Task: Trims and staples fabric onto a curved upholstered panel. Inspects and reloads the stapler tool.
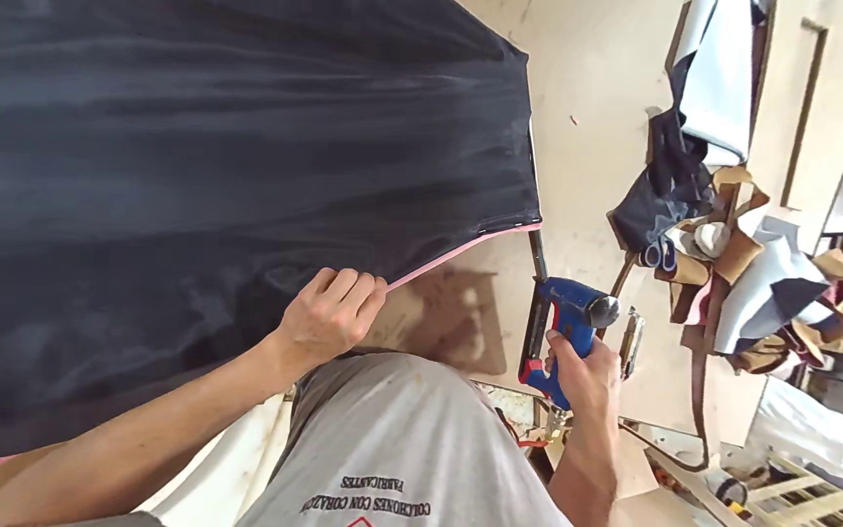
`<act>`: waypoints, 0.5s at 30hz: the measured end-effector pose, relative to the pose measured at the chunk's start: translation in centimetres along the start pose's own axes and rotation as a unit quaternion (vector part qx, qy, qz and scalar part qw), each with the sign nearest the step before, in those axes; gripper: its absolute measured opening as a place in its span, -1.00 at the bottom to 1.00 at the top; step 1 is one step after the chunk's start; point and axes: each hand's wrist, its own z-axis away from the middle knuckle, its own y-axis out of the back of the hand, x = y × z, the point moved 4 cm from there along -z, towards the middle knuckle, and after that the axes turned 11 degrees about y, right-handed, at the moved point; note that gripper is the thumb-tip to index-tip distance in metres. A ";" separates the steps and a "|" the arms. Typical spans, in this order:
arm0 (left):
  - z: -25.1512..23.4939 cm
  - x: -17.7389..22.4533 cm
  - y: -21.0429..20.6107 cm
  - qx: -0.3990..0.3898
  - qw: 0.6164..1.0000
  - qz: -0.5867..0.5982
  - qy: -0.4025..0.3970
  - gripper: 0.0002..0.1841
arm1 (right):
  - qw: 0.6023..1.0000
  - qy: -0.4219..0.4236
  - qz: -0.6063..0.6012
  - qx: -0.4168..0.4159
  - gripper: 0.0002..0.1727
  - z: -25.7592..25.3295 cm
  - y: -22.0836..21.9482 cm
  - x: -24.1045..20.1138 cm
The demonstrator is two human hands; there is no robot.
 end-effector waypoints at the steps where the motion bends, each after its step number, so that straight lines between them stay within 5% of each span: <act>1: 0.1 0.0 -0.1 -0.006 1.000 -0.004 -0.009 -0.82 | 1.000 0.002 0.005 0.000 -0.56 0.1 0.0 0.1; 9: 0.6 -0.1 -0.6 -0.049 0.996 -0.022 -0.076 -0.79 | 1.000 0.011 -0.001 -0.004 -0.56 1.4 0.1 -0.8; 15: 0.5 0.0 -0.2 -0.095 0.989 -0.033 -0.107 -0.76 | 0.993 0.087 -0.072 -0.034 -0.65 1.9 0.5 -5.4</act>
